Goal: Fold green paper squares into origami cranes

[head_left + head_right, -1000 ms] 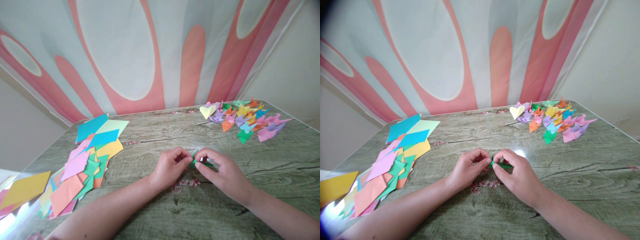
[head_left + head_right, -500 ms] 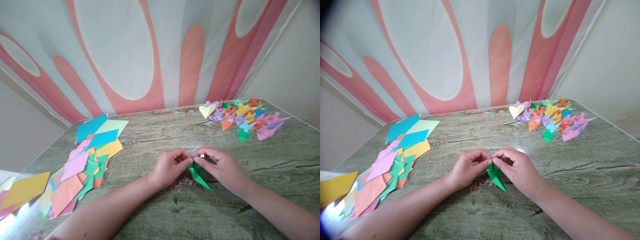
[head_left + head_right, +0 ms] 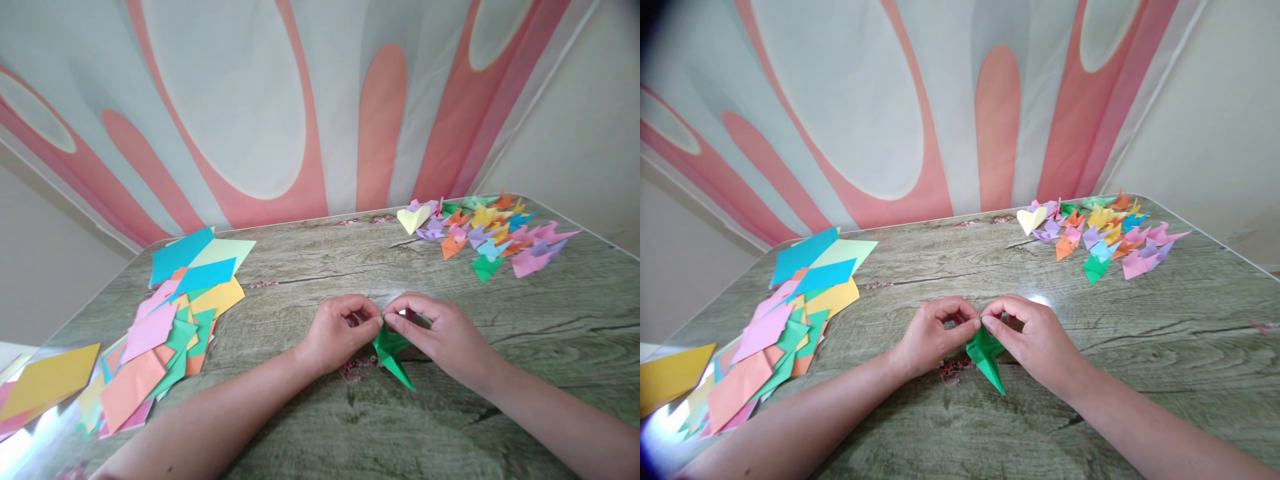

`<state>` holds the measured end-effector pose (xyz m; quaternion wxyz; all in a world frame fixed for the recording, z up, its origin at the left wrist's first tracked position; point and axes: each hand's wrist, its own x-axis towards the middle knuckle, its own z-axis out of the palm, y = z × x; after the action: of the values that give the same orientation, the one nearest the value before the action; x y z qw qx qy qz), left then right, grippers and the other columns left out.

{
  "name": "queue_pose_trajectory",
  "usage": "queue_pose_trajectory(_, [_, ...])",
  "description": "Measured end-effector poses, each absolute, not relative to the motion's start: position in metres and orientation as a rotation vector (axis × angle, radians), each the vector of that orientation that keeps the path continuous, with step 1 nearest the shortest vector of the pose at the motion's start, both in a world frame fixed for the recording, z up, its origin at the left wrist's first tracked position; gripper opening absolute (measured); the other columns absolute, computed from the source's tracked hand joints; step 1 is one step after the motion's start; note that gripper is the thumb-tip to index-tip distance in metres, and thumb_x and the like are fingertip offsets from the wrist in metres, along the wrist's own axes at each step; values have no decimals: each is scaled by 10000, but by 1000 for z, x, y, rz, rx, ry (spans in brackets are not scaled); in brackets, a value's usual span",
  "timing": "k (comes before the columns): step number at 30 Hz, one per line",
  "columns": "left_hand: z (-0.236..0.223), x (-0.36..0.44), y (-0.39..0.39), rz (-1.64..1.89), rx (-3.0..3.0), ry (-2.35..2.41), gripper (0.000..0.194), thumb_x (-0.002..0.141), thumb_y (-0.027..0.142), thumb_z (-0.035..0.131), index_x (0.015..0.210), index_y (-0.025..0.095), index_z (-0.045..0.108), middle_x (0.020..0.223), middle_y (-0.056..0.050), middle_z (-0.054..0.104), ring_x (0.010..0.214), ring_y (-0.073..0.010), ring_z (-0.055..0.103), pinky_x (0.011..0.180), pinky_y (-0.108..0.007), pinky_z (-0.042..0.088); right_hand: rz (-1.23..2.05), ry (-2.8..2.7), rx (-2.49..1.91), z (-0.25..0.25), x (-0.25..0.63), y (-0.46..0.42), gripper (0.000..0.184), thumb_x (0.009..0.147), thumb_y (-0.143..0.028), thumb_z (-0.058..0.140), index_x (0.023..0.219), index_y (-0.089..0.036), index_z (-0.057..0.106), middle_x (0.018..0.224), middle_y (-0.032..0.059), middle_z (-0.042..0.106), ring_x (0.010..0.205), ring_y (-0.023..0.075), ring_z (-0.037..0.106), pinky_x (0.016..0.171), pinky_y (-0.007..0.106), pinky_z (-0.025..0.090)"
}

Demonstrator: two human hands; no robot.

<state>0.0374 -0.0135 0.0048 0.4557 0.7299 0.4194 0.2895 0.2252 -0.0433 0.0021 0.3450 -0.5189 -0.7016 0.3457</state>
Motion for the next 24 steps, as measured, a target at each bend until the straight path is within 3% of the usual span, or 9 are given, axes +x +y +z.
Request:
queue_pose_trajectory(8, [-4,36,-10,705,1610,1037,190,820,332,652,800,143,664,735,-16,635,656,-110,544,626,-214,433,931,-1779,-1395,-2,227,-44,162,901,-329,534,846,-228,648,755,-25,666,702,148,606,649,259,456])
queue_pose_trajectory(24, [-1,37,-9,721,1546,1051,164,794,296,669,773,134,672,713,-9,623,641,-101,517,604,-207,423,1201,-1735,-1367,-6,228,-39,202,889,-383,532,825,-220,633,755,-10,634,713,158,570,664,284,434])
